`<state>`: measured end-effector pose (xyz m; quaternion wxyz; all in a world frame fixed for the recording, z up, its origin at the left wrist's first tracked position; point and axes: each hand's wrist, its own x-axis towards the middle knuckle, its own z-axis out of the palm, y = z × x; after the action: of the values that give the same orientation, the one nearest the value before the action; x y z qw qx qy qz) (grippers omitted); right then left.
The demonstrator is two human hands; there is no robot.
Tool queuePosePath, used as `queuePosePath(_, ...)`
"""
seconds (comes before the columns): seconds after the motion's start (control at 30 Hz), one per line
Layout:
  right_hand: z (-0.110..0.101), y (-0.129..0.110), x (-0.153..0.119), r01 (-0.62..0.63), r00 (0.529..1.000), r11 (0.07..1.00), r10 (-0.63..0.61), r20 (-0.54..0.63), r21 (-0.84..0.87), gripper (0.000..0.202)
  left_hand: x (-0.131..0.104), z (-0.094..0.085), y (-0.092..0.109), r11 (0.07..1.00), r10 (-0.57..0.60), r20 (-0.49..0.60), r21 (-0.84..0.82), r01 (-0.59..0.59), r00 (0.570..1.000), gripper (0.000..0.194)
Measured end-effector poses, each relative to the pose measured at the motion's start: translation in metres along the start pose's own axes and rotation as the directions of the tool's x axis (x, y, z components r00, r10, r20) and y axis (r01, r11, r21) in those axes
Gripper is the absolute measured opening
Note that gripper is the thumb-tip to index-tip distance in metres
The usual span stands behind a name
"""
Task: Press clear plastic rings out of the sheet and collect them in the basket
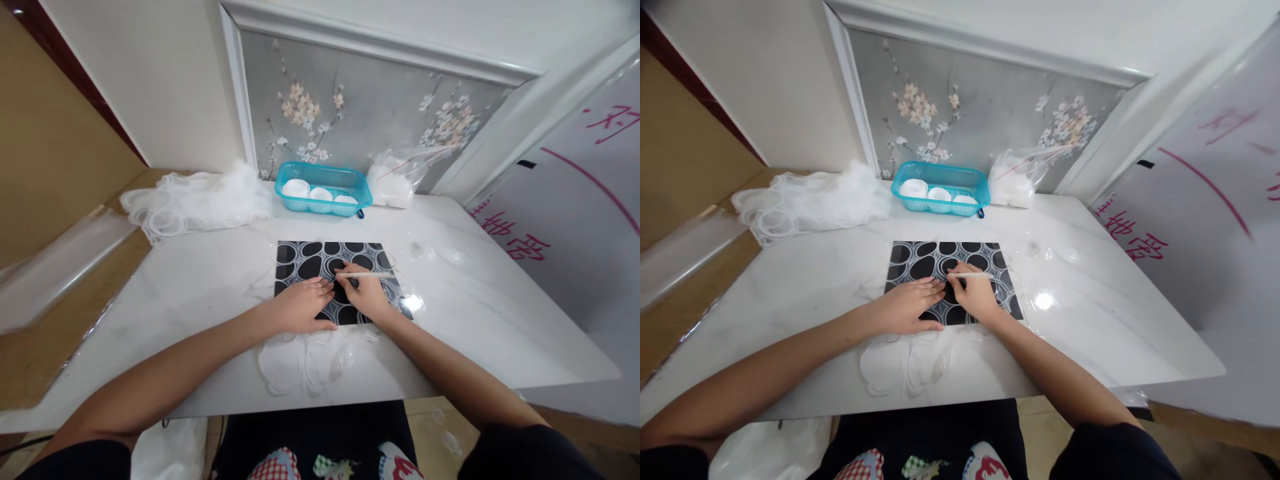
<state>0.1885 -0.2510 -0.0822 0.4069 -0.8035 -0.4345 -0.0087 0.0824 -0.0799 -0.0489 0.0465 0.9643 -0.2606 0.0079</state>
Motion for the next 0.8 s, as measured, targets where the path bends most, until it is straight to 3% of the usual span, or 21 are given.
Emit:
queuePosePath(0.1,0.000,-0.011,0.002,0.208,0.977,0.934,-0.183,0.114,-0.291,0.022,0.001,-0.004,0.000,1.000,0.009,0.000,-0.021,-0.009,1.000,0.073)
queuePosePath(0.17,-0.011,-0.008,0.017,0.210,0.978,0.881,-0.180,0.110,-0.424,0.023,0.002,-0.008,0.000,0.999,0.004,0.027,-0.033,-0.004,1.000,0.071)
queuePosePath(0.23,-0.034,0.007,0.039,0.008,0.994,0.874,-0.058,-0.088,-0.485,0.022,0.004,-0.013,0.000,0.998,-0.021,0.083,-0.049,0.025,0.996,0.070)
queuePosePath(0.27,-0.049,0.018,0.049,-0.163,0.966,0.868,0.045,-0.253,-0.468,0.023,0.005,-0.016,-0.001,0.997,-0.034,0.111,-0.060,0.041,0.993,0.070)
queuePosePath(0.3,-0.063,0.029,0.056,-0.318,0.892,0.858,0.126,-0.433,-0.404,0.024,0.005,-0.019,-0.001,0.996,-0.041,0.135,-0.076,0.051,0.990,0.069)
queuePosePath(0.37,-0.085,0.049,0.060,-0.350,0.804,0.886,0.117,-0.583,-0.305,0.026,0.006,-0.024,-0.002,0.991,-0.042,0.153,-0.122,0.061,0.987,0.063)
queuePosePath(0.43,-0.090,0.058,0.047,-0.246,0.862,0.926,0.074,-0.501,-0.287,0.023,0.008,-0.026,-0.003,0.980,-0.062,0.124,-0.181,0.084,0.990,0.057)
queuePosePath(0.53,-0.071,0.053,0.015,-0.131,0.966,0.984,0.098,-0.241,-0.124,0.022,0.016,-0.024,-0.003,0.963,-0.123,0.016,-0.239,0.123,0.992,0.056)
queuePosePath(0.63,-0.048,0.041,-0.003,-0.159,0.981,0.986,0.164,-0.106,0.053,0.024,0.031,-0.017,-0.001,0.978,-0.071,-0.016,-0.200,0.066,0.997,0.061)
queuePosePath(0.8,-0.042,0.037,0.000,-0.156,0.980,0.978,0.171,-0.104,0.140,0.024,0.056,-0.007,0.008,0.997,-0.013,0.103,-0.078,0.021,0.995,0.072)
